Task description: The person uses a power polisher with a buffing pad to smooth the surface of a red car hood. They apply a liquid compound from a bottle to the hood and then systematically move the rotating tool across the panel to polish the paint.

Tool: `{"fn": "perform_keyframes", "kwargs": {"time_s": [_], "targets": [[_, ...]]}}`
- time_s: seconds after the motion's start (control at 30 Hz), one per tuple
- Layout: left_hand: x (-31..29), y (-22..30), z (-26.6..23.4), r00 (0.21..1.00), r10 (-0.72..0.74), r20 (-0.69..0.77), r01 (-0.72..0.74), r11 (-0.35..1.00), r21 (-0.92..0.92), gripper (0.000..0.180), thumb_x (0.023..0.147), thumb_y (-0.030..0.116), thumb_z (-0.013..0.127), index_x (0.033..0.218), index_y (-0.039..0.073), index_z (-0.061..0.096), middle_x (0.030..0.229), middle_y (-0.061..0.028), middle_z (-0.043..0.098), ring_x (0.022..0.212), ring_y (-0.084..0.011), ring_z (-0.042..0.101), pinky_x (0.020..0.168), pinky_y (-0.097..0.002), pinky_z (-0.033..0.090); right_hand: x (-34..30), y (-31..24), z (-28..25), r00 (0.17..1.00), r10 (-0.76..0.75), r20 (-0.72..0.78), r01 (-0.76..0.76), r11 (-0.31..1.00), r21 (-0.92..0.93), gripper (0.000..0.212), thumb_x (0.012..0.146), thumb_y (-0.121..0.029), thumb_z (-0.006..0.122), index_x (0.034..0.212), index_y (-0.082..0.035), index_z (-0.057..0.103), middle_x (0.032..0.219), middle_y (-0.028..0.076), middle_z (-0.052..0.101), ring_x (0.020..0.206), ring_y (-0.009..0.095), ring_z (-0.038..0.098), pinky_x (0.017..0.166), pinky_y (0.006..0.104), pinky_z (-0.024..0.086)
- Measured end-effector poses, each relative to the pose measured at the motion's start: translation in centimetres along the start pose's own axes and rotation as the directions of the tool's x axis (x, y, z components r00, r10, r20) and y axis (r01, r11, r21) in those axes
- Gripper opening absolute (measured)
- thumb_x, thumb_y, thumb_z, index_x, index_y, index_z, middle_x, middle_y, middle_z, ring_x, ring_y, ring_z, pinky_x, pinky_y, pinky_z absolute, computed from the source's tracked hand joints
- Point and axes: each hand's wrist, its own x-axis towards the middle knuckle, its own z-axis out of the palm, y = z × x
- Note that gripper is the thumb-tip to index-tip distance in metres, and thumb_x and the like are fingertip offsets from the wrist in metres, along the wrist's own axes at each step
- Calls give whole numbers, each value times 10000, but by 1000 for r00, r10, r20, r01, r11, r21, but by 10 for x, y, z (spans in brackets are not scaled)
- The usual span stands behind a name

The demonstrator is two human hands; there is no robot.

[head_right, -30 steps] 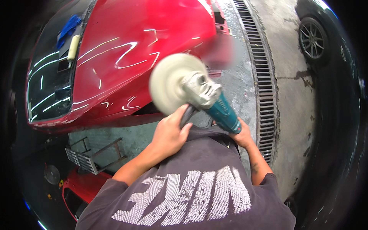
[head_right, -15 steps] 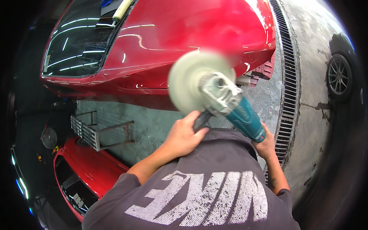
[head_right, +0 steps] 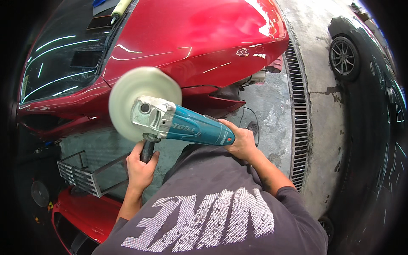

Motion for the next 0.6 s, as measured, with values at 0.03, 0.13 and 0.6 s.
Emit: {"fn": "perform_keyframes", "kwargs": {"time_s": [0.03,0.13,0.6], "targets": [[1,4,1,999,13,35,-12,1000,-19,412,944,105,815,1330,-20,743,850,-140,680,770,-167,630,759,-357,566,-4,1,0,999,39,-2,-39,999,-10,798,812,-232,901,1574,-209,665,1199,222,833,1120,463,796,961,513,637],[6,17,30,986,120,120,-108,989,-97,471,942,121,831,1372,-29,713,899,-192,706,822,-176,670,795,-373,572,-29,31,-15,989,131,-71,-130,991,19,777,819,-210,914,1557,-159,678,1192,227,839,1137,452,810,986,486,638],[102,132,200,796,295,529,-260,955,-141,337,1035,219,778,1255,-12,669,984,-333,765,976,-530,768,890,-591,582,-101,131,-177,837,524,-161,-510,852,121,541,803,-19,797,1339,-26,721,1083,43,807,960,157,729,934,343,592]]}}
